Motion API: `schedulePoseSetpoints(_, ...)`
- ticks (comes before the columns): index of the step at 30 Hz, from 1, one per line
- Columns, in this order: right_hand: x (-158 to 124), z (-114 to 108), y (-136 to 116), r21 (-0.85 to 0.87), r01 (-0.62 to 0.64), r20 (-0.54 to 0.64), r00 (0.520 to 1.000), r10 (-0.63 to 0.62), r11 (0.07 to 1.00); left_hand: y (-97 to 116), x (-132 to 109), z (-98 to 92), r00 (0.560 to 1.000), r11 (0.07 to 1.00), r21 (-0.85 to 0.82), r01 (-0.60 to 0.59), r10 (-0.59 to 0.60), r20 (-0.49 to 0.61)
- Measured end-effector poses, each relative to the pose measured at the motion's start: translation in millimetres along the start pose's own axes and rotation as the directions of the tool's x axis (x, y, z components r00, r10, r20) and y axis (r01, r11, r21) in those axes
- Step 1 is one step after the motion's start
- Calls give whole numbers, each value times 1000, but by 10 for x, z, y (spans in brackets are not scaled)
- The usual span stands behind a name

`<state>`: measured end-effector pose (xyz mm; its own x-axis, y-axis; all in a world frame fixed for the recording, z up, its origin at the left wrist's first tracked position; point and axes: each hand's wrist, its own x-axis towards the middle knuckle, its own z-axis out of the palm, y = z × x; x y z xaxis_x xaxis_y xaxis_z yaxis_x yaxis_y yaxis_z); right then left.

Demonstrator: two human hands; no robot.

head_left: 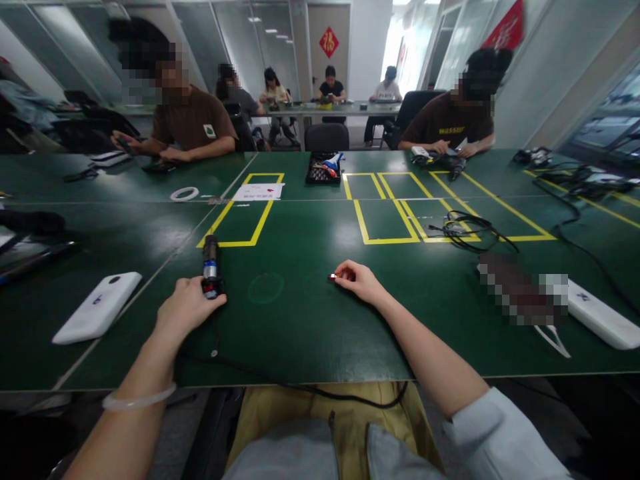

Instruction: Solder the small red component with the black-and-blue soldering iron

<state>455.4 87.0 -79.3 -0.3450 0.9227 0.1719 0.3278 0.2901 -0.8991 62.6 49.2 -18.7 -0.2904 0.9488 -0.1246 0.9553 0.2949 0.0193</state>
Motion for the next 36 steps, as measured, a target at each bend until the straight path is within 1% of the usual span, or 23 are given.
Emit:
schedulePoseSetpoints(4,3,-3,11,-5,15,-10,1000,-15,1000,532,-59,37,991,991,-30,-127,126,-42)
schedulePoseSetpoints(7,-1,-8,10,-5,15,-6,1000,-15,1000,989,-148,70,971,973,-34,-230,227,-76)
schedulePoseSetpoints(10,-1,-9,13,23,25,-7,1000,-25,999,1433,-256,98,937,941,-24,-338,334,-101)
schedulePoseSetpoints(12,3,-7,21,46,45,-21,999,-44,998,1689,-315,124,910,916,-19,-402,397,-123)
schedulePoseSetpoints(14,7,-7,34,50,75,-37,997,-73,996,1899,-356,161,883,891,-23,-454,446,-149)
schedulePoseSetpoints(16,10,-12,47,20,112,-55,992,-111,993,2055,-386,206,857,867,-34,-497,485,-174)
schedulePoseSetpoints(19,11,-25,58,-70,162,-91,982,-168,984,2185,-425,265,829,841,-51,-538,518,-210)
schedulePoseSetpoints(23,14,-33,49,-143,176,-65,980,-186,974,2219,-471,303,818,833,-60,-550,523,-240)
schedulePoseSetpoints(26,20,-34,45,-140,170,-61,982,-180,975,2213,-486,314,817,830,-76,-552,520,-248)
schedulePoseSetpoints(30,20,-38,49,-137,152,-101,981,-167,979,2214,-480,344,820,834,-87,-545,509,-263)
schedulePoseSetpoints(33,6,-45,28,-138,141,-124,980,-159,980,2215,-473,375,812,831,-82,-551,510,-284)
schedulePoseSetpoints(36,-7,-47,-5,-109,103,-153,981,-119,989,2218,-466,390,805,829,-72,-554,512,-300)
